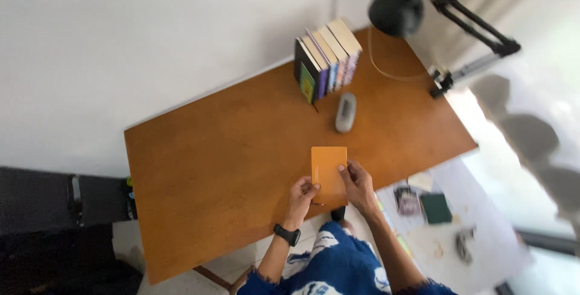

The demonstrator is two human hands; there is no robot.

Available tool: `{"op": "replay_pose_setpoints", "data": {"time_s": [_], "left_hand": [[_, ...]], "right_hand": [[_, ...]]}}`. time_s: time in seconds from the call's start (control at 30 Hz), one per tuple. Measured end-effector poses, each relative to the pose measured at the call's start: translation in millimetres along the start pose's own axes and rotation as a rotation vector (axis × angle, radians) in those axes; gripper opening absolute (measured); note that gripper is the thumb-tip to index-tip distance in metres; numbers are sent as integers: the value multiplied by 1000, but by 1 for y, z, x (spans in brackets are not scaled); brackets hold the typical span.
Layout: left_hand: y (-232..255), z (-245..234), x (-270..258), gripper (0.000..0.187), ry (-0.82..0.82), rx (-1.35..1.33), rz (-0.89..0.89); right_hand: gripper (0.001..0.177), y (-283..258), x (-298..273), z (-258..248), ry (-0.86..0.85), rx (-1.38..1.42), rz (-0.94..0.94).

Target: Organizing various items on a desk including books and greeting cards, followed by cleaning a desk lamp with a cloth.

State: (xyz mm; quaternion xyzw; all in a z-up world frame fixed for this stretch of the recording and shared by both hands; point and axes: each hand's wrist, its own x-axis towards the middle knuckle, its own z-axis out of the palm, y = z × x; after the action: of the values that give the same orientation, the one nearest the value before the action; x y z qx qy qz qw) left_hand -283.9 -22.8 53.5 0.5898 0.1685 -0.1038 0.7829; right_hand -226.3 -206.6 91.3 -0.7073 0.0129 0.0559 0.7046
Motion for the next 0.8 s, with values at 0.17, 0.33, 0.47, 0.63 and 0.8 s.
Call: {"op": "replay_pose_setpoints", "data": {"time_s": [0.17,0.33,0.47,0.63,0.8], "left_hand": [[-12,14,-80,24,-73,-35,-29],[-32,44,-141,26,-110,90,-71],[-55,77,-177,28,-203,104,-165],[-92,122,-198,33,-275,87,-275],[-126,171,-202,34,-276,121,-328]], "right_hand": [[30,19,-115,-21,155,-96,103],[37,2,-223,-45,198,-74,273],[38,18,-278,-80,247,-6,329],[39,26,-314,-129,326,85,336],[46,43,-327,-184,328,113,480]]}}
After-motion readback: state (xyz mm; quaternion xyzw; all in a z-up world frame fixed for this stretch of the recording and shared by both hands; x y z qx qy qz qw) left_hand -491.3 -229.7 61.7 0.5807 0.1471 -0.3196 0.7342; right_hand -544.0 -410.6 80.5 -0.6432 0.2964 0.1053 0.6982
